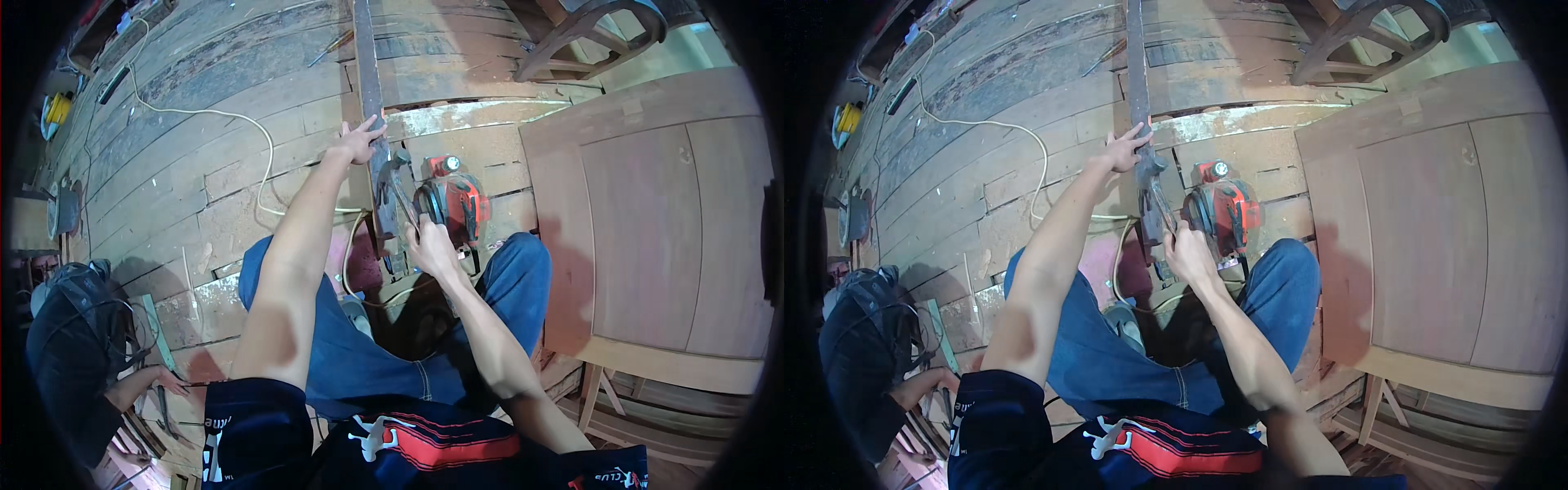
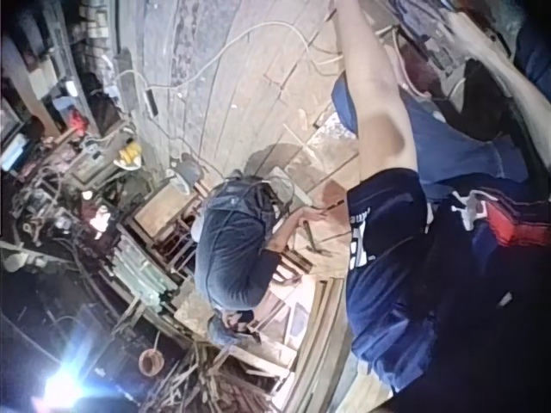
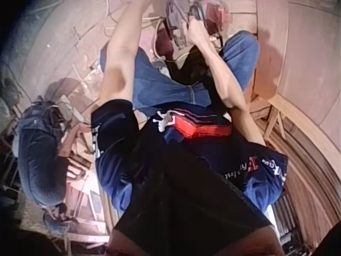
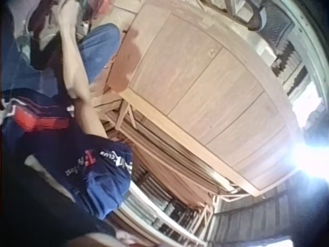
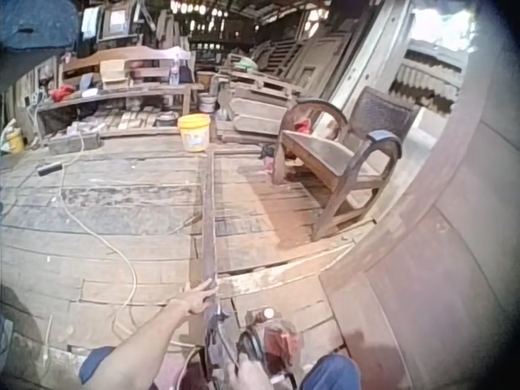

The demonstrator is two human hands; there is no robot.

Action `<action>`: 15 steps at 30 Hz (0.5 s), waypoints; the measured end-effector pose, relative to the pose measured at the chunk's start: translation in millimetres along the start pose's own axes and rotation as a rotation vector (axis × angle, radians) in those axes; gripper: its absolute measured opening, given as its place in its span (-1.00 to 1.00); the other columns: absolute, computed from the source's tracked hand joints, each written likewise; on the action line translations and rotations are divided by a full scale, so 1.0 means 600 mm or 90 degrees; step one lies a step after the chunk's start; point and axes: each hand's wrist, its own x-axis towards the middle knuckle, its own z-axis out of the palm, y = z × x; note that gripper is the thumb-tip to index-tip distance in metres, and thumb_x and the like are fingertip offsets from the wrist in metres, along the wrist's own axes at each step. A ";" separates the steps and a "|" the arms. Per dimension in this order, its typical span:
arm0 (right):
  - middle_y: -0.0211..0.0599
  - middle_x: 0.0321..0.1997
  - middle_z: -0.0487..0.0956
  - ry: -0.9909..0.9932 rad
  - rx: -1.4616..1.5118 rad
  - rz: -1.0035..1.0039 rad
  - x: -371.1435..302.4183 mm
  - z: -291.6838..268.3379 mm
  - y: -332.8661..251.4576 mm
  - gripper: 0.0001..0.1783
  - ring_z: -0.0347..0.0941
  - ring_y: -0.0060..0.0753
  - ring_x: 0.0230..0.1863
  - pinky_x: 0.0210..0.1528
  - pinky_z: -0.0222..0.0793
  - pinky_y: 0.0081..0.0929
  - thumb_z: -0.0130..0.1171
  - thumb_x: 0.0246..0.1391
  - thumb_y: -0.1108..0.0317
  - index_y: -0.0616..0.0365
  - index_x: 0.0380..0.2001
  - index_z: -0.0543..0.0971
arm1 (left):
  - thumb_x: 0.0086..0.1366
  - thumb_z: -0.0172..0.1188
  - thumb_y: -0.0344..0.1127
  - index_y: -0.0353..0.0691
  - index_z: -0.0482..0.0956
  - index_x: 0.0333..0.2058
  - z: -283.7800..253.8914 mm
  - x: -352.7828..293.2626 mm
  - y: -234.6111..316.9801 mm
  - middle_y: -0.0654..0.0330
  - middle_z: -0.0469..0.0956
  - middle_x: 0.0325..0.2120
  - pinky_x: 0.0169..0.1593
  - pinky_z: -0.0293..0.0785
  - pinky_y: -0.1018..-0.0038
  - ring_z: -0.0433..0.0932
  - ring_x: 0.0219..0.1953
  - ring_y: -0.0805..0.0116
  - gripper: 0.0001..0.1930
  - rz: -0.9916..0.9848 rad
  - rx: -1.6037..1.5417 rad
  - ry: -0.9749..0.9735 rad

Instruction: Hammering and adjusting a metal strip onto wooden floorboards.

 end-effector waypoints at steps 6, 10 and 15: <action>0.34 -0.58 0.48 0.046 0.053 -0.007 -0.008 0.030 -0.003 -0.59 0.47 0.37 -0.42 -0.34 0.39 0.09 -0.02 0.16 0.16 0.42 -0.36 0.46 | 0.28 0.02 -0.15 0.01 0.34 0.18 -0.031 0.002 -0.051 0.13 0.36 0.16 0.24 0.16 0.09 0.31 0.21 0.22 -0.52 0.073 -0.121 0.084; 0.40 -0.49 0.49 0.035 0.014 0.003 -0.009 0.055 0.032 -0.56 0.47 0.40 -0.33 -0.23 0.39 0.11 -0.01 0.15 0.14 0.45 -0.33 0.49 | 0.29 0.02 -0.12 -0.15 0.47 0.05 -0.101 -0.028 -0.051 0.02 0.50 -0.01 0.14 0.31 0.27 0.44 0.07 0.09 -0.59 0.116 -0.158 -0.013; 0.39 -0.46 0.50 0.012 0.040 0.019 -0.010 0.025 0.014 -0.56 0.47 0.40 -0.30 -0.22 0.39 0.08 -0.06 0.17 0.16 0.46 -0.24 0.46 | 0.33 -0.03 -0.01 -0.26 0.47 0.01 -0.180 -0.124 -0.018 -0.02 0.50 -0.02 0.10 0.35 0.30 0.46 0.03 0.07 -0.53 0.078 -0.181 0.013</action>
